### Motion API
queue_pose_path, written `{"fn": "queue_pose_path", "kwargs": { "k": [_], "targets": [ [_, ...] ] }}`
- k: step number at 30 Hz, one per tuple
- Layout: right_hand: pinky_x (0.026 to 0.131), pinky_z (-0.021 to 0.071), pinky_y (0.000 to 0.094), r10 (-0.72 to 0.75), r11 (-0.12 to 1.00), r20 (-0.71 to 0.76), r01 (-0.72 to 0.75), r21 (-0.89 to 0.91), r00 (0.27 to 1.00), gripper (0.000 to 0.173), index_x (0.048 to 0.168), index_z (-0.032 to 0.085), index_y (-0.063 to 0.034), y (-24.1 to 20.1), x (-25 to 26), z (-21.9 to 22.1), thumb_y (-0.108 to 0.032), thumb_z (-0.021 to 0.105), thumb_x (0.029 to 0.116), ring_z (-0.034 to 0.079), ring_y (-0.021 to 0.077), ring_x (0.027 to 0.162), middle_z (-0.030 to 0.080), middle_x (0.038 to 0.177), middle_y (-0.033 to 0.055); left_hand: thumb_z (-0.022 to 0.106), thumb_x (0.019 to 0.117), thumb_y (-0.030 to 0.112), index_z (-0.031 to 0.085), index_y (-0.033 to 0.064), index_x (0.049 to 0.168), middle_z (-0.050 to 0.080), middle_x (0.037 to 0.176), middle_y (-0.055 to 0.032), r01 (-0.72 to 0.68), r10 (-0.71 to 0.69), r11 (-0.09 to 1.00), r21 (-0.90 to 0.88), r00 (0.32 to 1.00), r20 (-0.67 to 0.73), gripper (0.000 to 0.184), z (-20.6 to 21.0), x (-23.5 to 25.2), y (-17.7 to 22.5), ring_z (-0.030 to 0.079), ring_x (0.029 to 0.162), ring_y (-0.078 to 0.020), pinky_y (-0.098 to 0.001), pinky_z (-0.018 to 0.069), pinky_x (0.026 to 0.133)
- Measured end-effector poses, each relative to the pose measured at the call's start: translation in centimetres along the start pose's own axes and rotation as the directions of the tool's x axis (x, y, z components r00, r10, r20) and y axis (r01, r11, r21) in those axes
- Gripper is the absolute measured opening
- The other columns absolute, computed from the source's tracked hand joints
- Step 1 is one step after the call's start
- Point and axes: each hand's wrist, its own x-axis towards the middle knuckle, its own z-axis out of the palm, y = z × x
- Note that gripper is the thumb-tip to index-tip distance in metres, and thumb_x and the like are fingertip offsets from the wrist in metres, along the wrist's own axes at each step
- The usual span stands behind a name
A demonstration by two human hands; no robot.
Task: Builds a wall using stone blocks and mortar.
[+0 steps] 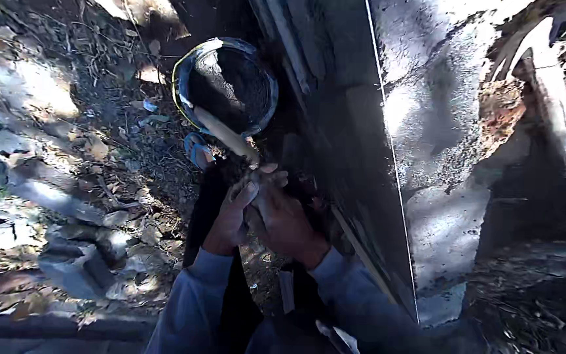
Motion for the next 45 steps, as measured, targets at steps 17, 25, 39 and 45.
{"fn": "queue_pose_path", "kwargs": {
  "k": [17,25,39,45],
  "targets": [
    [0.110,0.0480,0.0484,0.952,0.245,0.150,-0.958,0.148,0.266,0.052,0.139,0.054,0.0092,36.2,6.1,32.6,-0.027,0.064,0.1030,0.062,0.0368,0.125,0.063,0.133,0.0293,0.034,0.1113,0.018,0.055,0.0009,0.131,0.075,0.117,-0.0100,-0.111,0.158,0.987,0.115,0.783,-0.601,0.034,-16.5,8.2,-4.4,0.074,0.104,-0.0241,-0.0381,0.0631,0.091],
    [0.103,0.0526,0.0498,0.719,0.427,0.350,-0.779,0.459,0.600,0.049,0.143,0.052,0.0038,12.2,1.3,15.1,-0.020,0.063,0.1016,0.065,0.0318,0.117,0.064,0.129,0.0252,0.032,0.1128,0.022,0.044,0.0054,0.142,0.069,0.109,0.0025,-0.189,0.202,0.978,0.092,0.719,-0.665,0.035,-15.3,5.0,-2.9,0.071,0.090,-0.0100,-0.0299,0.0615,0.080],
    [0.089,0.0590,0.0251,0.139,0.834,-0.352,0.082,0.546,0.925,0.076,0.144,0.053,-0.0141,3.1,-5.4,-30.1,-0.052,0.078,0.0829,0.067,0.0036,0.104,0.070,0.121,-0.0037,0.042,0.1096,0.019,0.047,-0.0036,0.139,0.062,0.119,-0.0129,-0.188,0.363,0.926,0.328,0.686,-0.631,0.038,-5.7,-5.5,-2.0,0.070,0.092,-0.0180,-0.0370,0.0608,0.077],
    [0.095,0.0535,0.0509,0.201,0.970,-0.448,-0.240,-0.033,0.871,0.065,0.141,0.058,-0.0100,7.2,-0.6,-33.0,-0.034,0.080,0.0845,0.067,0.0273,0.110,0.067,0.125,0.0156,0.043,0.1104,0.022,0.047,-0.0013,0.142,0.065,0.118,-0.0092,-0.128,0.302,0.944,0.304,0.712,-0.634,0.039,-2.8,-6.3,-3.8,0.070,0.092,-0.0133,-0.0316,0.0599,0.079]
  ]
}}
